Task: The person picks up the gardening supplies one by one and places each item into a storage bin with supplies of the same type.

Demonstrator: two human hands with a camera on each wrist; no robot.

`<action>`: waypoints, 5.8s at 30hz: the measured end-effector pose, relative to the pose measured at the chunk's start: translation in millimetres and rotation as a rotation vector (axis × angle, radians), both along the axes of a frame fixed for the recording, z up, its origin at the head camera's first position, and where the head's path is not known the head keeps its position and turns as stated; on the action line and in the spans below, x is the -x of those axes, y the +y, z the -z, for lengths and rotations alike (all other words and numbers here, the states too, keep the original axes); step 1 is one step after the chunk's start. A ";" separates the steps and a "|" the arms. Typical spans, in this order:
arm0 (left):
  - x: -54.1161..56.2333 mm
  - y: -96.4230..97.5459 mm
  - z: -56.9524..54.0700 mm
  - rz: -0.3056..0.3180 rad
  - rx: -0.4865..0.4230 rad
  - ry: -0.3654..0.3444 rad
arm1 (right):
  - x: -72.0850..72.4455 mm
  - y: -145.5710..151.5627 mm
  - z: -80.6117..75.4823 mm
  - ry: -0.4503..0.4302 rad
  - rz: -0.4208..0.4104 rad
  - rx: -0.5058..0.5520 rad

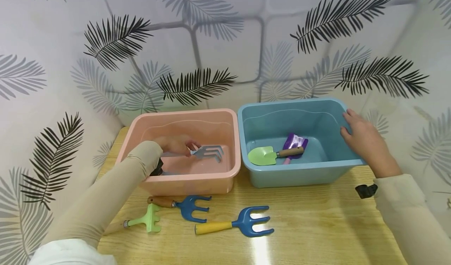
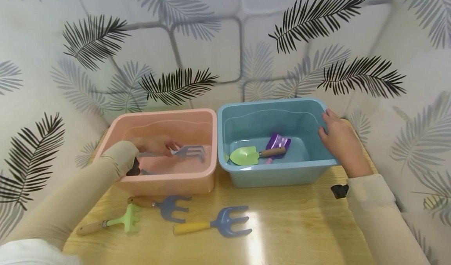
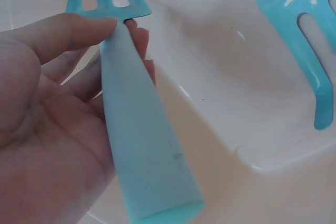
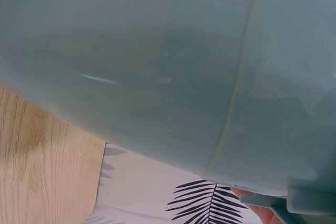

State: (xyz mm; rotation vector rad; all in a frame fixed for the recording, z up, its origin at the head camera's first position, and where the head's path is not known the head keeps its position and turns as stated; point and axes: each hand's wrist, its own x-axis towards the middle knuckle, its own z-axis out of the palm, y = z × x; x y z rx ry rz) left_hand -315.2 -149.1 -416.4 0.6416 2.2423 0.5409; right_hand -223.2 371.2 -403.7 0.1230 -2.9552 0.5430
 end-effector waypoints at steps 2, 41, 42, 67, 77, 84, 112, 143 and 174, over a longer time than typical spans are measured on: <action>0.0 0.3 0.5 0.004 -0.007 0.010 | -0.1 0.2 -0.6 0.003 -0.001 -0.002; -8.0 -4.3 -30.5 0.010 -0.145 -0.056 | 0.3 -1.9 -1.5 0.002 0.001 -0.020; -9.3 -6.0 -34.0 0.021 -0.159 -0.047 | 0.3 -2.0 -1.4 0.000 0.001 -0.020; -123.1 -9.3 -102.0 0.194 -0.487 0.679 | 0.5 -1.2 -0.1 -0.017 0.005 -0.018; -186.1 11.0 -81.8 0.313 -0.425 0.780 | -1.4 -1.1 -3.0 -0.025 0.010 -0.001; -215.3 34.3 -29.7 0.373 -0.388 0.598 | -0.8 -0.3 -4.1 -0.022 0.012 -0.005; -216.6 72.0 101.7 0.137 -0.117 0.660 | -0.1 -1.3 -1.4 -0.020 0.025 -0.004; -222.4 94.0 108.4 0.103 -0.039 0.729 | -3.6 -0.1 -1.5 -0.018 0.026 -0.002; -212.0 91.6 66.5 0.025 -0.258 0.669 | -0.8 2.2 -2.0 -0.022 0.007 -0.014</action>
